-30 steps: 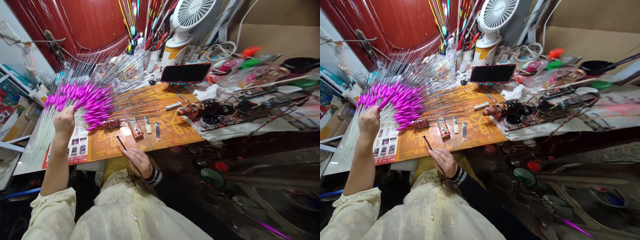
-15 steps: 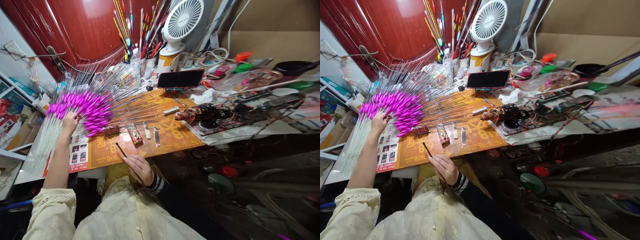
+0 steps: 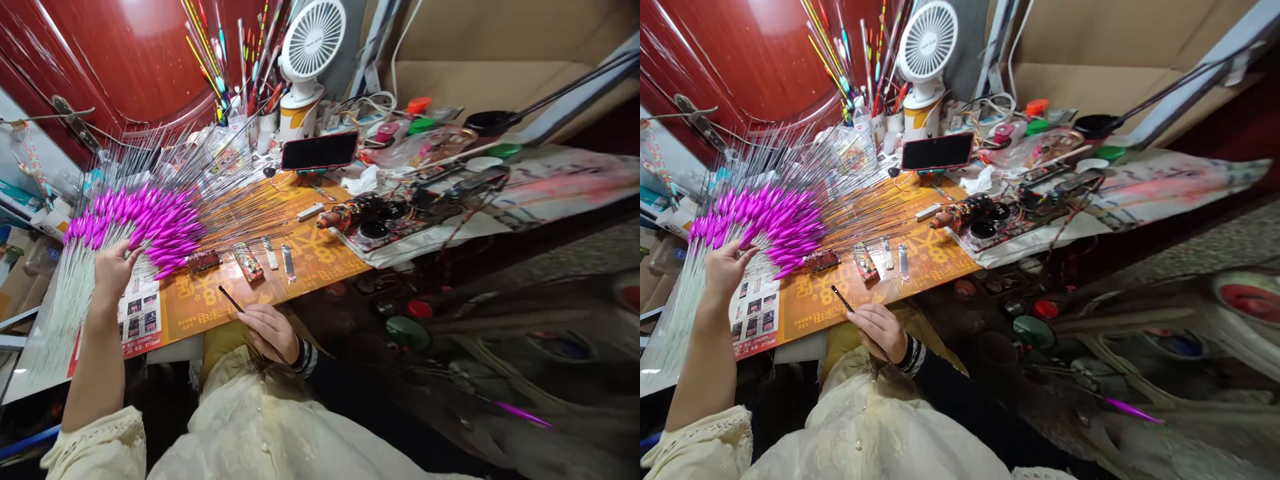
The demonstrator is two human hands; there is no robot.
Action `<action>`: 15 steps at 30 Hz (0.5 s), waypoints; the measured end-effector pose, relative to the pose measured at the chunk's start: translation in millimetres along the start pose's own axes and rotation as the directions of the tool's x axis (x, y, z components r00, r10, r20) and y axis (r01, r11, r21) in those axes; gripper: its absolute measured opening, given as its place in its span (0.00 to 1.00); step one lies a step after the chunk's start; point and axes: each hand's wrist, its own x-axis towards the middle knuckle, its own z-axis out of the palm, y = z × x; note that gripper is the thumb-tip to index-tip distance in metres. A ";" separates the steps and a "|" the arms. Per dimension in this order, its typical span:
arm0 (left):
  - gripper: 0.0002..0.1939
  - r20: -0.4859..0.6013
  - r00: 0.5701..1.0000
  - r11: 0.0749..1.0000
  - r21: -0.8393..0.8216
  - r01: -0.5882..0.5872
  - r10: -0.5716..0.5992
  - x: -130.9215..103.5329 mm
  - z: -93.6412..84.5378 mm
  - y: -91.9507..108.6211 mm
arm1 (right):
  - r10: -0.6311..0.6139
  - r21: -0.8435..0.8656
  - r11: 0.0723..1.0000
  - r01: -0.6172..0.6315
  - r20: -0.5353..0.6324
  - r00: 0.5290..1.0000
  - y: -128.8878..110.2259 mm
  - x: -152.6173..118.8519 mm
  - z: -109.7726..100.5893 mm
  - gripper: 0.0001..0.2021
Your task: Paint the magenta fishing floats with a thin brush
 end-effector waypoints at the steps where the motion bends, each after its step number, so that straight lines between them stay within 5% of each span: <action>1: 0.19 0.012 1.000 0.999 -0.049 -0.024 0.025 -8.4 -6.3 9.5 | -0.008 -0.002 1.000 0.008 -0.014 1.000 -0.6 0.8 -4.4 0.26; 6: 0.16 0.075 0.991 0.980 -0.170 -0.099 0.113 -52.2 -23.8 38.3 | -0.075 -0.081 0.994 0.072 -0.037 0.996 -0.5 4.9 -39.7 0.24; 15: 0.19 0.186 0.982 0.991 -0.127 0.032 -0.008 -81.4 1.7 15.2 | -0.081 -0.283 0.958 0.050 -0.100 0.992 25.3 4.6 -93.9 0.23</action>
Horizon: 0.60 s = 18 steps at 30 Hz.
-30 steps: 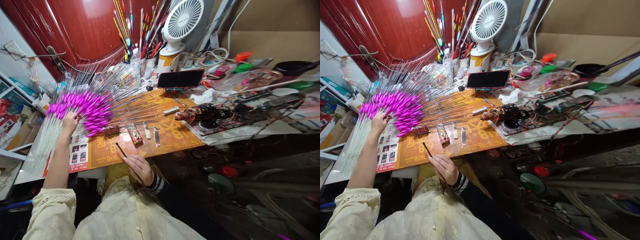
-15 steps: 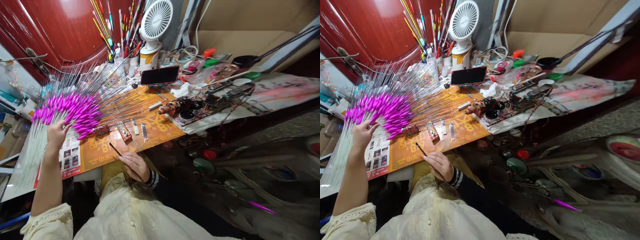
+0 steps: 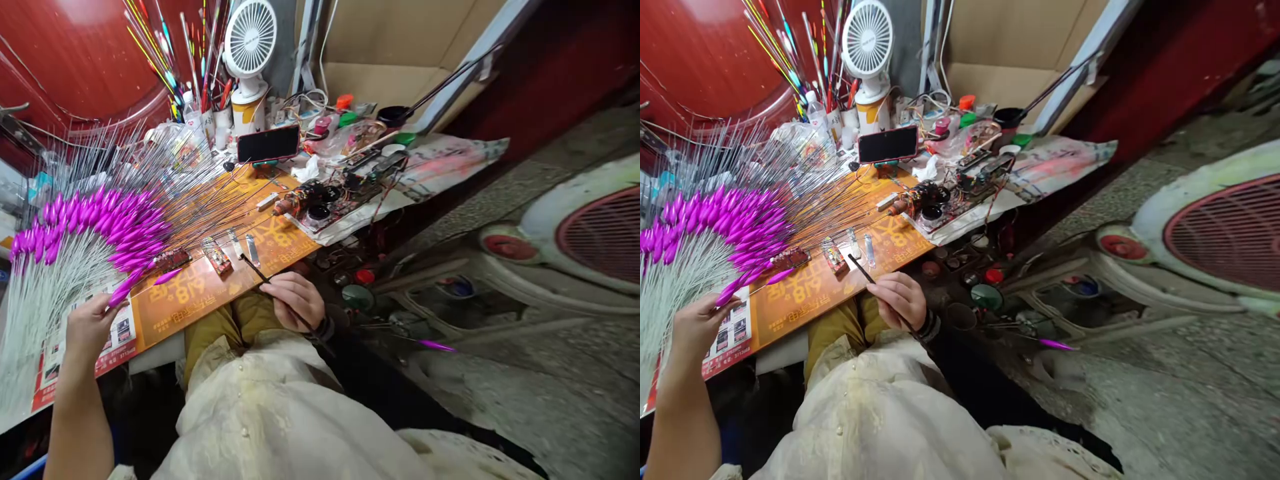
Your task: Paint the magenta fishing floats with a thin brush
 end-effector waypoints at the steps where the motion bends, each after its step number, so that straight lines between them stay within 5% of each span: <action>1: 0.19 0.008 1.000 1.000 0.011 0.008 -0.008 -0.4 2.5 -2.7 | 0.016 -0.028 0.999 -0.016 0.005 1.000 5.3 0.5 -0.7 0.22; 7: 0.17 0.016 1.000 0.999 0.050 0.021 -0.022 -3.8 11.1 -12.0 | 0.200 -0.149 0.969 -0.195 0.018 0.980 37.5 12.8 11.5 0.17; 18: 0.16 0.053 0.998 0.997 0.071 0.040 -0.044 -3.7 18.4 -34.0 | 0.403 -0.230 0.902 -0.365 0.150 0.903 65.7 24.6 31.1 0.25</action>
